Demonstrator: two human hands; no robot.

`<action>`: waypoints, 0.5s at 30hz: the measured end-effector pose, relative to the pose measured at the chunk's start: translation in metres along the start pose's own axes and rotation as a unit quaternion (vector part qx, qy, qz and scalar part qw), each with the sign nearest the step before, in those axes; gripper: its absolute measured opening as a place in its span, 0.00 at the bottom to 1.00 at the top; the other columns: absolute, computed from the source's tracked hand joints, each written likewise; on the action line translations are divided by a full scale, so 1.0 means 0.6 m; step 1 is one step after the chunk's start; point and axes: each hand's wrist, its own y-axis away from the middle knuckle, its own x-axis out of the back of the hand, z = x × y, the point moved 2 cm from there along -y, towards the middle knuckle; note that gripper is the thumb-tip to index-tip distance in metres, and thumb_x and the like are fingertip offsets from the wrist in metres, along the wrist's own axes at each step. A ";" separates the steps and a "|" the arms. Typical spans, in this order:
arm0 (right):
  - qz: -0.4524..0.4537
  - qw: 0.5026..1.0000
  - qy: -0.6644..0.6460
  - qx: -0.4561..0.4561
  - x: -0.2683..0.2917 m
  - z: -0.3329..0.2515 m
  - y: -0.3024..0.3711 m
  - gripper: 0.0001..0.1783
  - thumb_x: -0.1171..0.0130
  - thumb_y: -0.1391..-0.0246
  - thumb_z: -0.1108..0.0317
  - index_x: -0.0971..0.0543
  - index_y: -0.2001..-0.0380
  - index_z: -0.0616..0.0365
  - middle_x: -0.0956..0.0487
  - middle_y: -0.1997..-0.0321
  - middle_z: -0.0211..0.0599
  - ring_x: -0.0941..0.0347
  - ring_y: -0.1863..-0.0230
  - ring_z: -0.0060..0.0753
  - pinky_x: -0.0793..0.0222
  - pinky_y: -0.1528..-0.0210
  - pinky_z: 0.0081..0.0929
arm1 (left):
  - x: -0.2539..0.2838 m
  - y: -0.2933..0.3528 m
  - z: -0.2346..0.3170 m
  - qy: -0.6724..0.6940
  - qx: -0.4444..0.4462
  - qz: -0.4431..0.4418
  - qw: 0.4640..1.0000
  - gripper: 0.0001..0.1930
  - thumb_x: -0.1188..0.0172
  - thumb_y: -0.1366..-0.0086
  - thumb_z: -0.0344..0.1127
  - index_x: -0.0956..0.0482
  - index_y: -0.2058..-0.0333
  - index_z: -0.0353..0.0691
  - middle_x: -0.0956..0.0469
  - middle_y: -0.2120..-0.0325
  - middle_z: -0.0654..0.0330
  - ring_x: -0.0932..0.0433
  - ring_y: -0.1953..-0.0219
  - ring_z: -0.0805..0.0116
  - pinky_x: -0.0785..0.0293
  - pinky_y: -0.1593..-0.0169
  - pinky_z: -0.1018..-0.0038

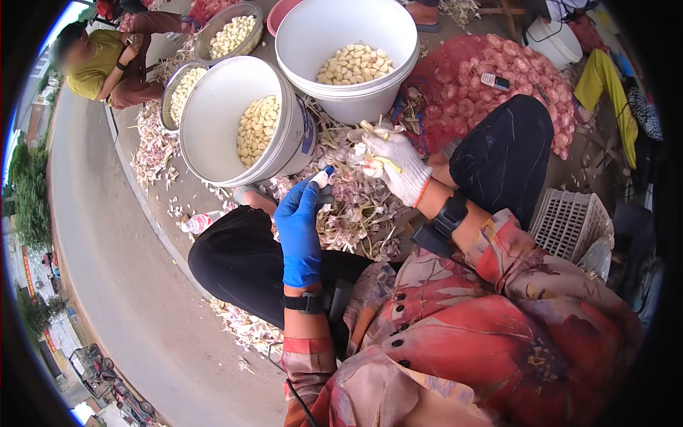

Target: The person sits on the ground and peels garlic cloves by hand, separating the white cloves from the papery skins. The peeled cloves are placed into a white bucket, while the skins are discarded onto the ground.

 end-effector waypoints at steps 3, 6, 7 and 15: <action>0.075 0.993 0.078 -0.056 -0.067 -0.007 0.039 0.18 0.48 0.34 0.69 0.27 0.42 0.59 0.22 0.68 0.31 0.23 0.75 0.25 0.27 0.77 0.21 | 0.000 -0.004 -0.012 0.079 0.015 0.019 0.997 0.11 0.42 0.31 0.31 0.20 0.56 0.30 0.18 0.64 0.57 0.18 0.66 0.70 0.20 0.56 0.75; 0.015 0.953 0.301 0.007 -0.101 0.015 0.063 0.14 0.38 0.40 0.65 0.19 0.54 0.59 0.23 0.77 0.26 0.29 0.82 0.16 0.32 0.83 0.18 | -0.014 -0.003 -0.003 0.035 -0.004 0.021 0.999 0.08 0.40 0.32 0.30 0.20 0.59 0.31 0.17 0.66 0.57 0.19 0.65 0.71 0.22 0.56 0.77; 0.037 0.946 0.316 0.064 -0.117 0.012 0.069 0.13 0.38 0.40 0.65 0.19 0.54 0.59 0.23 0.77 0.26 0.31 0.84 0.15 0.34 0.84 0.17 | -0.012 -0.002 -0.004 -0.010 -0.030 0.027 0.999 0.08 0.39 0.33 0.30 0.20 0.59 0.31 0.18 0.66 0.58 0.20 0.65 0.73 0.23 0.57 0.77; -0.007 0.969 0.240 -0.063 -0.107 -0.002 0.058 0.09 0.41 0.38 0.65 0.20 0.59 0.59 0.26 0.80 0.24 0.32 0.85 0.16 0.38 0.85 0.17 | -0.013 0.018 0.006 -0.230 -0.156 0.041 0.960 0.07 0.38 0.34 0.27 0.18 0.60 0.32 0.19 0.69 0.65 0.26 0.67 0.80 0.28 0.58 0.81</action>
